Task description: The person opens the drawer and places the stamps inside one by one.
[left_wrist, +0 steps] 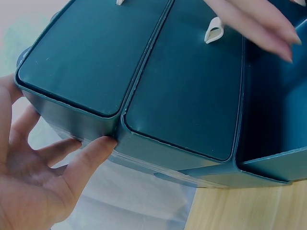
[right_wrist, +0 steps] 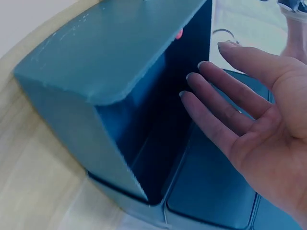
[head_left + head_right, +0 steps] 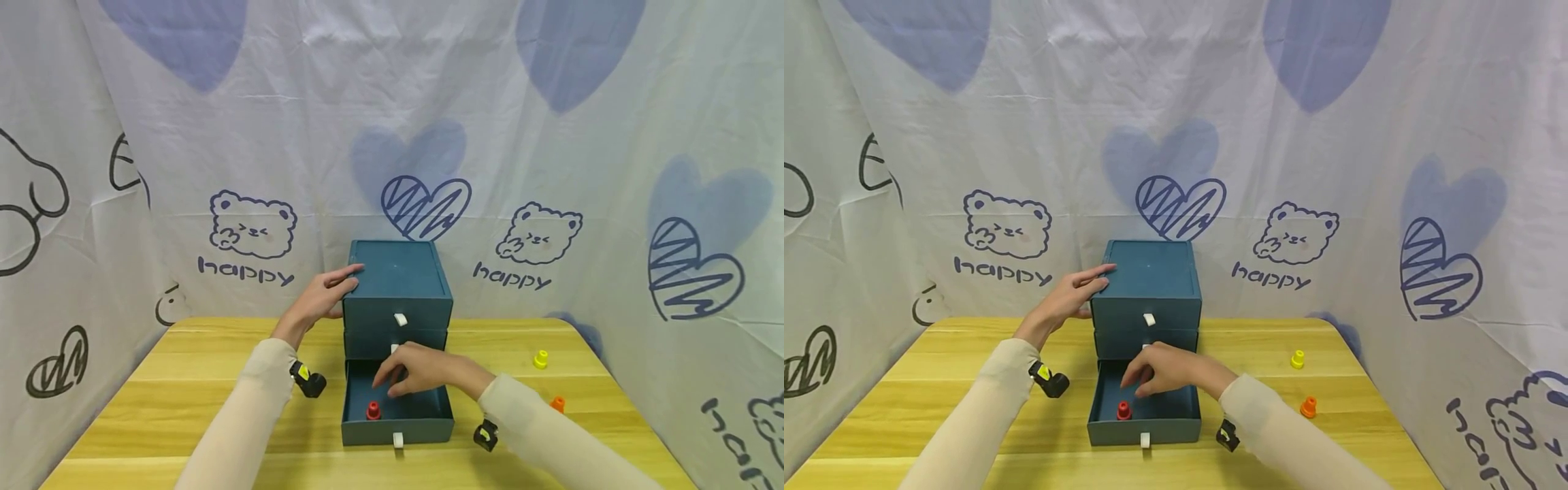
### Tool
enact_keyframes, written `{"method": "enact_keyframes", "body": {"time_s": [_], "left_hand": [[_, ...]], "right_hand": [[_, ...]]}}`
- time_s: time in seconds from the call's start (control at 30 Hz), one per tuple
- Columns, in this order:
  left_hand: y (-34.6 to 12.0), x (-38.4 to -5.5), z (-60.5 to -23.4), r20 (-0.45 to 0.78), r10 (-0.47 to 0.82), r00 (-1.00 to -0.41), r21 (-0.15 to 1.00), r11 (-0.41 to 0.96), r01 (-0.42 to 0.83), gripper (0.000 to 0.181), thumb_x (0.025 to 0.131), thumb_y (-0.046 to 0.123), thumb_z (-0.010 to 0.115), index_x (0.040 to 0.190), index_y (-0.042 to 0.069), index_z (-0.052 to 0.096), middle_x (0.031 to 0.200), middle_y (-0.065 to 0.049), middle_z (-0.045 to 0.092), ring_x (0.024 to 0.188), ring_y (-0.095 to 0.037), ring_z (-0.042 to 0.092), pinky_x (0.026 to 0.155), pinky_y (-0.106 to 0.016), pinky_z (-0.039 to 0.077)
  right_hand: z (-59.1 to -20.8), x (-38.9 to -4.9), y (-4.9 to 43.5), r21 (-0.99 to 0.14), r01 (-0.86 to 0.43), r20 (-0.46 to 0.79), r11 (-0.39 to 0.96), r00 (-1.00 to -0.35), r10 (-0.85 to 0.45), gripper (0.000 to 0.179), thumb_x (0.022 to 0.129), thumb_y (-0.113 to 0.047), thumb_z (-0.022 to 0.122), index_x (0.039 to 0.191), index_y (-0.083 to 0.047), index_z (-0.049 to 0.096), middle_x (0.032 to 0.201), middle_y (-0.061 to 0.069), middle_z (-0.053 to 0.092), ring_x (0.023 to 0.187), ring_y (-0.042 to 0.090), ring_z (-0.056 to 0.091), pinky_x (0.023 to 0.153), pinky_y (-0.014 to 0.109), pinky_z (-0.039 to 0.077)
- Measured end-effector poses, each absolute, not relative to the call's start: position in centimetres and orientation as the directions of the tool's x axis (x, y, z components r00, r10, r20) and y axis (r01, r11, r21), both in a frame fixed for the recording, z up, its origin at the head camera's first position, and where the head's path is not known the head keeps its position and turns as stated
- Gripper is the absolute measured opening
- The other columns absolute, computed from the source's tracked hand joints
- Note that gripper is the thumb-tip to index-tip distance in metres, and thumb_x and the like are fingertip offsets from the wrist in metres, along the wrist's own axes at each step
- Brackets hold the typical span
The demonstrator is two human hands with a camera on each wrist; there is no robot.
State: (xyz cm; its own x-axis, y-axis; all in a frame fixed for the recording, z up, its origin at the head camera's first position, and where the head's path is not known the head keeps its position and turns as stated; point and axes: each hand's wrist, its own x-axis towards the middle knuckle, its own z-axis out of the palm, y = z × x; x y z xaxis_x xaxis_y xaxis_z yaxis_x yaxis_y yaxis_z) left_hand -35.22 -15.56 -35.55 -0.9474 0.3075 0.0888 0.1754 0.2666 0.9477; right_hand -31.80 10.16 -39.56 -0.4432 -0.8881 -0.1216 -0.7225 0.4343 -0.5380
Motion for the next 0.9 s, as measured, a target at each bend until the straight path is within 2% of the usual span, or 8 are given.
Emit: {"method": "enact_keyframes", "body": {"time_s": [0.43,0.57,0.7,0.8,0.9], "left_hand": [[-15.5,-35.3,-35.6,0.094,0.312,-0.945,0.951,0.252,0.178,0.052,0.109,0.036,0.050,0.160,0.025,0.042,0.173,-0.011,0.023,0.156,-0.041,0.029,0.111,-0.068,0.043],[-15.6,-35.3,-35.6,0.095,0.315,-0.944,0.953,0.247,0.178,0.052,0.109,0.035,0.050,0.160,0.024,0.041,0.173,-0.011,0.022,0.156,-0.041,0.028,0.111,-0.068,0.043],[-15.5,-35.4,-35.7,0.099,0.317,-0.943,0.951,0.249,0.184,0.052,0.110,0.035,0.050,0.160,0.024,0.041,0.173,-0.011,0.022,0.156,-0.041,0.028,0.111,-0.068,0.043],[-15.5,-35.4,-35.7,0.101,0.318,-0.943,0.950,0.249,0.186,0.052,0.110,0.035,0.049,0.160,0.024,0.041,0.173,-0.011,0.022,0.157,-0.041,0.027,0.111,-0.069,0.042],[-15.5,-35.3,-35.7,0.101,0.320,-0.942,0.951,0.247,0.186,0.052,0.110,0.036,0.049,0.160,0.024,0.041,0.173,-0.011,0.022,0.157,-0.041,0.027,0.111,-0.069,0.042]], "right_hand": [[-38.5,-31.4,14.5,-0.584,-0.656,-0.059,0.477,-0.552,-0.832,0.027,0.095,-0.010,0.074,0.122,-0.009,0.076,0.121,0.006,0.077,0.102,0.013,0.074,0.087,0.019,0.059],[-38.2,-31.5,16.1,-0.594,-0.640,-0.043,0.487,-0.580,-0.814,0.027,0.095,-0.010,0.074,0.122,-0.007,0.076,0.121,0.011,0.077,0.101,0.015,0.073,0.088,0.024,0.061],[-38.3,-31.8,18.0,-0.584,-0.641,-0.017,0.498,-0.604,-0.797,0.025,0.095,-0.010,0.074,0.119,-0.012,0.077,0.121,0.010,0.076,0.100,0.014,0.072,0.088,0.030,0.063],[-38.4,-32.2,19.4,-0.582,-0.631,-0.004,0.514,-0.629,-0.777,0.024,0.095,-0.010,0.073,0.118,-0.015,0.078,0.120,0.008,0.076,0.100,0.014,0.072,0.087,0.029,0.063],[-38.4,-32.6,20.8,-0.585,-0.620,0.005,0.523,-0.648,-0.762,0.023,0.095,-0.010,0.073,0.117,-0.012,0.078,0.119,0.010,0.077,0.100,0.018,0.073,0.086,0.028,0.064]]}}
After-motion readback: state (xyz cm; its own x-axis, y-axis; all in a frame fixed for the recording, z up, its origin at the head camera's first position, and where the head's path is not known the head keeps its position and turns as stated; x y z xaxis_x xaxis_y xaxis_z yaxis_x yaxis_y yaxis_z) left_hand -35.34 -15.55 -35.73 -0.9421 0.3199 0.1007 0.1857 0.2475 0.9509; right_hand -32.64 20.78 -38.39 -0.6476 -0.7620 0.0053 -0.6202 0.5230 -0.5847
